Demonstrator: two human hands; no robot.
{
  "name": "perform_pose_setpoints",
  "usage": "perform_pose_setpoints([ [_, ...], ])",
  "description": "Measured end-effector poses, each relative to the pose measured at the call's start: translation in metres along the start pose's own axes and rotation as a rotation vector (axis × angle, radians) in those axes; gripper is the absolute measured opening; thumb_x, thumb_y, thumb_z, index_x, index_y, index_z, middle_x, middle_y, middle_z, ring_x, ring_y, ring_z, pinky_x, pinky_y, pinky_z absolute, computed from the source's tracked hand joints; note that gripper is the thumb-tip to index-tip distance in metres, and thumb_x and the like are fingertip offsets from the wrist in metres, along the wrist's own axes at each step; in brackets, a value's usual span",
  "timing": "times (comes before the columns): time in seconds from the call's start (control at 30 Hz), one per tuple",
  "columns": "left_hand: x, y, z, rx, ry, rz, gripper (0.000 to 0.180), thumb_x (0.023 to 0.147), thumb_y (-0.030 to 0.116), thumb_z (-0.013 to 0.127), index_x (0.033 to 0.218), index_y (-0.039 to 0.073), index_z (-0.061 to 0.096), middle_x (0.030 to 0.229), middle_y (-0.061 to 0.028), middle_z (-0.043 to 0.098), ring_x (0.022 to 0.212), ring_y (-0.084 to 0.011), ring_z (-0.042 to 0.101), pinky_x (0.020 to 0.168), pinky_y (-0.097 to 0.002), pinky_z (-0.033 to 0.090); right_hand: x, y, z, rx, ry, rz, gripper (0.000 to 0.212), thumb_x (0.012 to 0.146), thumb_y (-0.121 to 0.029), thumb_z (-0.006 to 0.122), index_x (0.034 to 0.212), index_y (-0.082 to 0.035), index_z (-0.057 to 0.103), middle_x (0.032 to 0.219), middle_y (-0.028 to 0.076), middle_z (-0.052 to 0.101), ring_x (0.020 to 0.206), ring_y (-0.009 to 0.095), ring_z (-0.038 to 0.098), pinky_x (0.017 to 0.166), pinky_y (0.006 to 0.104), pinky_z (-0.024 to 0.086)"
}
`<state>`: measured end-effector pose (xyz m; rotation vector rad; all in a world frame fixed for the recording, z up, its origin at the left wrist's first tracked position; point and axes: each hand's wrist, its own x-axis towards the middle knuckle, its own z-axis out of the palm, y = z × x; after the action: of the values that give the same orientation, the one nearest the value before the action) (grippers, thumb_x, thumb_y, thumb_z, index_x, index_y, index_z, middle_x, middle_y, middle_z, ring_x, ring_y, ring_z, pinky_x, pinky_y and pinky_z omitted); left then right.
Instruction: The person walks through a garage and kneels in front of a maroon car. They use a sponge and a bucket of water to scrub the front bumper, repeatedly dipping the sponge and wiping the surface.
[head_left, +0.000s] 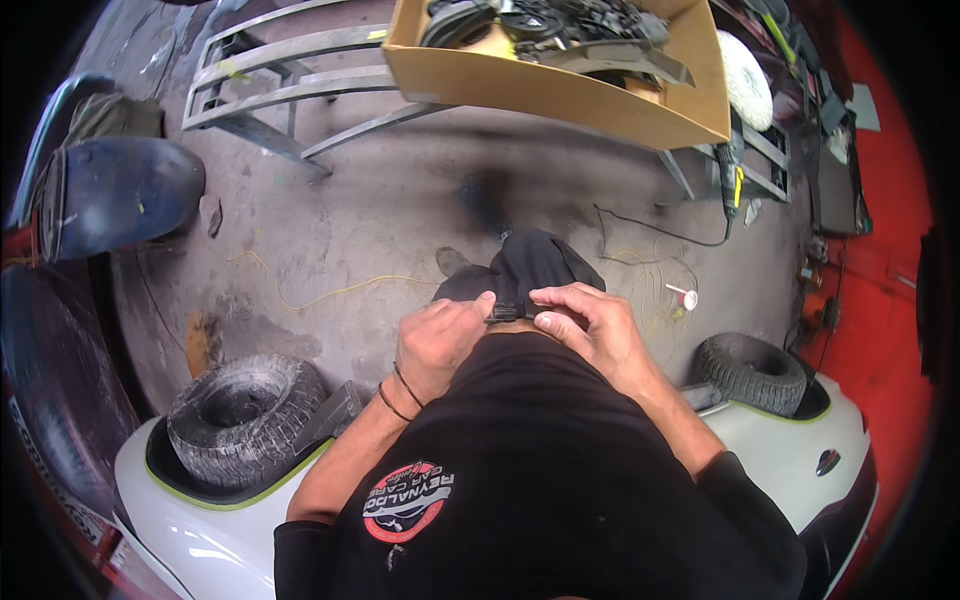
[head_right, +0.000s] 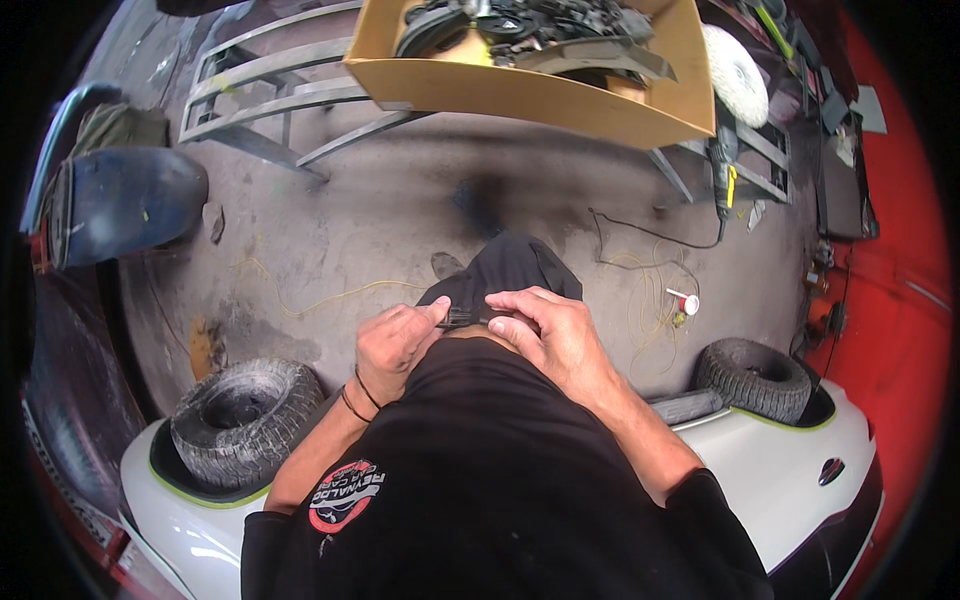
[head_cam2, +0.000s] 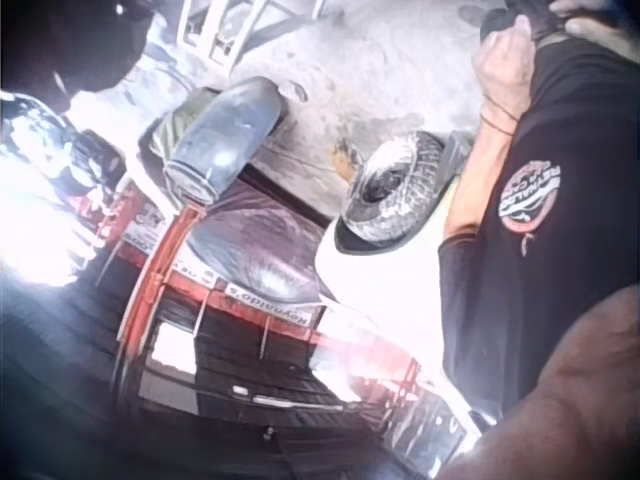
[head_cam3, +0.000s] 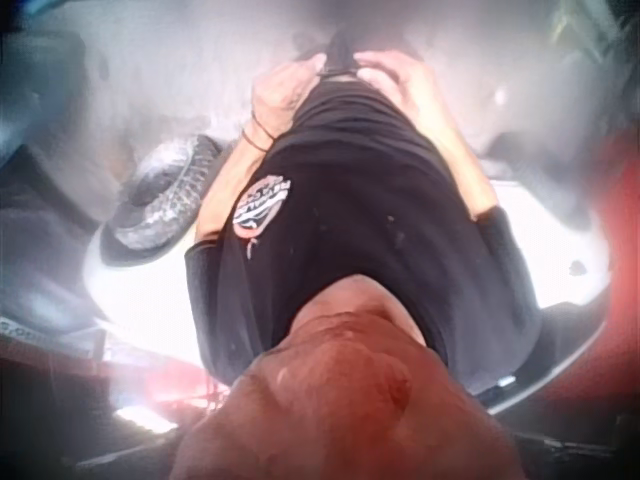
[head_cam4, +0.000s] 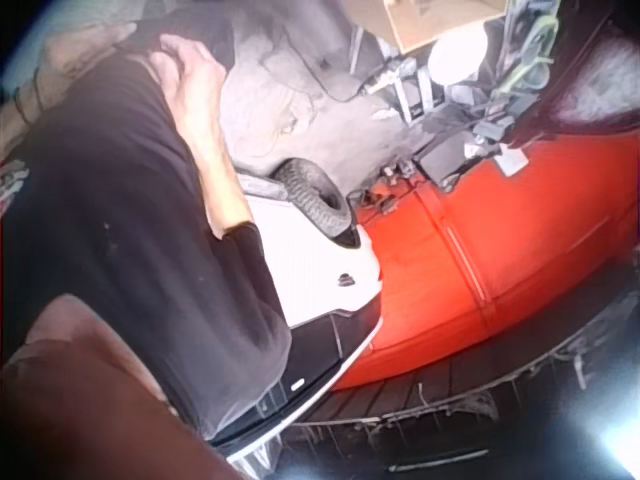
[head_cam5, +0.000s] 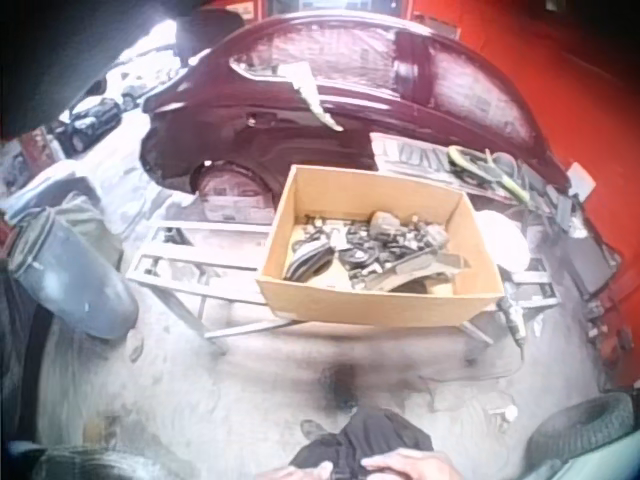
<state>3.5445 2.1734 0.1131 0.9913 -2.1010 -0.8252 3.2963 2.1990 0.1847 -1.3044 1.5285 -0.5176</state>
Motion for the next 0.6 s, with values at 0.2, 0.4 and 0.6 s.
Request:
perform_pose_setpoints([
  [0.2,-0.01,-0.011,-0.011,0.036,0.049,0.046,0.045,0.078,-0.003,0.08,0.122,0.0,0.074,0.081,-0.0078,0.067,0.07,-0.0242,0.067,0.063,-0.0356,0.054,0.01,-0.012,0.018,-0.108,-0.024,-0.159,0.03,0.097,-0.011,0.08,0.123,0.0,0.076,0.112,0.017,0.078,0.096,0.026,0.077,0.083,0.035,0.061],
  [0.4,-0.008,-0.016,-0.005,0.033,-0.007,0.103,0.036,0.085,0.002,0.072,0.121,-0.002,0.073,0.079,-0.0077,0.064,0.071,-0.0237,0.066,0.064,-0.0363,0.054,0.012,-0.013,0.018,-0.117,-0.01,-0.15,0.029,0.096,-0.009,0.079,0.123,0.001,0.075,0.113,0.017,0.078,0.098,0.029,0.077,0.085,0.036,0.061],
  [0.6,0.027,-0.008,-0.006,-0.154,-0.149,0.093,0.038,0.086,0.005,0.072,0.123,-0.003,0.073,0.083,-0.0102,0.068,0.075,-0.0276,0.068,0.069,-0.0389,0.056,0.022,-0.006,0.001,-0.087,-0.036,-0.172,0.028,0.096,-0.009,0.076,0.122,0.001,0.074,0.109,0.021,0.077,0.098,0.038,0.076,0.086,0.0418,0.061],
])
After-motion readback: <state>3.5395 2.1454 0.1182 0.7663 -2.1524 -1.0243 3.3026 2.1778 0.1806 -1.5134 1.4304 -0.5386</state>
